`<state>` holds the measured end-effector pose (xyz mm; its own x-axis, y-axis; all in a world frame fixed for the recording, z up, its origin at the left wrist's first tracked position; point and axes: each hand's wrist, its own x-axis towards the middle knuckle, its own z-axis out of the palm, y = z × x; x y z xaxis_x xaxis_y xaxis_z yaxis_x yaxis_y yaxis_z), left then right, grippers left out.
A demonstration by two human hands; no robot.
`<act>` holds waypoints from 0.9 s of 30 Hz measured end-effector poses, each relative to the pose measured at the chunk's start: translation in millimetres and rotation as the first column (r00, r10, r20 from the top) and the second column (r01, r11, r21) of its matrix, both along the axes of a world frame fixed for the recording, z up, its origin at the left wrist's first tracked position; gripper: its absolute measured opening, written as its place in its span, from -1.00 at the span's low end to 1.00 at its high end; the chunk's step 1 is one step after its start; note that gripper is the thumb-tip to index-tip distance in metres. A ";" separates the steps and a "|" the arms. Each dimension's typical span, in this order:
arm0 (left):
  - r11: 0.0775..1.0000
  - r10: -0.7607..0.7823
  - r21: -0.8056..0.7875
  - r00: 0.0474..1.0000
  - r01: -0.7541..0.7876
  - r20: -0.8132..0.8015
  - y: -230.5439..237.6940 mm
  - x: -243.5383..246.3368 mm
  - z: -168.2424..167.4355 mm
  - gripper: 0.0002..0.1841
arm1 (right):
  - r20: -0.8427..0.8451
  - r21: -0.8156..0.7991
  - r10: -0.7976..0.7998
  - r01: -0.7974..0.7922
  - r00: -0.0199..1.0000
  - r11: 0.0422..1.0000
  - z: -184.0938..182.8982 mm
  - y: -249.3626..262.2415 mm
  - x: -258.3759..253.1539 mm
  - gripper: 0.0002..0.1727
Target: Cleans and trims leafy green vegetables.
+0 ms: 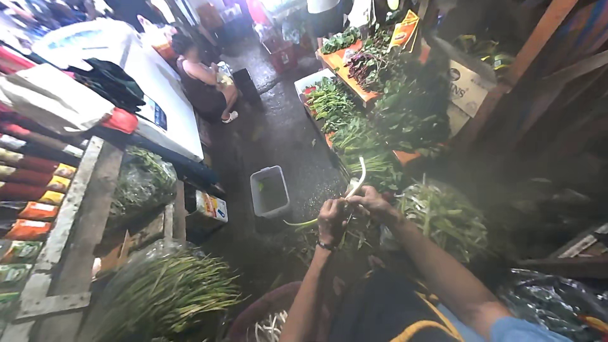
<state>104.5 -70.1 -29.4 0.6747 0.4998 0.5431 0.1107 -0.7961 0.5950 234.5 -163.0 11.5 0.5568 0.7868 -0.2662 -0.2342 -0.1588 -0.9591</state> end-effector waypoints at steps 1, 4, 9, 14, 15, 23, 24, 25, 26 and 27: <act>1.000 0.000 -0.003 1.000 0.000 -0.004 -0.1 -0.3 -0.8 -0.84 | -0.001 0.006 0.022 -0.022 1.000 1.000 -1.3 -0.7 1.9 -0.81; 1.000 -0.004 -0.010 1.000 0.004 -0.013 -1.2 -0.9 -1.3 -0.84 | -0.001 -0.003 0.047 -0.047 0.999 0.999 -4.3 -1.9 5.7 -0.77; 1.000 -0.021 -0.017 1.000 0.021 -0.013 -2.5 1.7 -2.2 -0.79 | 0.003 -0.092 -0.038 0.038 0.999 0.995 0.6 3.1 2.3 -0.84; 0.997 -0.011 -0.081 0.999 0.007 -0.051 -5.9 5.5 2.3 -0.78 | 0.001 -0.108 -0.148 0.148 0.989 0.983 -5.9 8.8 -3.5 -0.83; 0.996 -0.005 -0.091 0.998 -0.001 -0.060 -6.8 6.4 2.7 -0.78 | 0.016 -0.110 -0.171 0.172 0.985 0.979 -7.6 10.2 -4.1 -0.81; 0.954 -0.016 -0.298 0.993 -0.018 -0.113 -6.9 3.7 -4.8 -0.83 | 0.585 -0.155 -0.116 0.251 0.803 0.955 -39.8 8.0 5.1 -0.64; 0.940 -0.020 -0.339 0.990 -0.029 -0.139 -6.7 1.7 -1.2 -0.82 | 0.651 -0.163 -0.093 0.258 0.753 0.952 -38.4 5.7 4.8 -0.61; 0.923 -0.029 -0.384 0.986 -0.037 -0.165 -6.6 -0.3 3.4 -0.81 | 0.706 -0.167 -0.072 0.264 0.705 0.950 -39.3 3.8 6.1 -0.60; 0.905 -0.043 -0.424 0.983 -0.038 -0.181 -6.2 -2.5 6.6 -0.81 | 0.752 -0.164 -0.055 0.268 0.657 0.949 -41.7 2.2 8.4 -0.60; 0.888 -0.058 -0.459 0.980 -0.037 -0.192 -5.3 -4.3 8.8 -0.80 | 0.803 -0.149 -0.044 0.271 0.594 0.951 -45.6 1.4 11.2 -0.61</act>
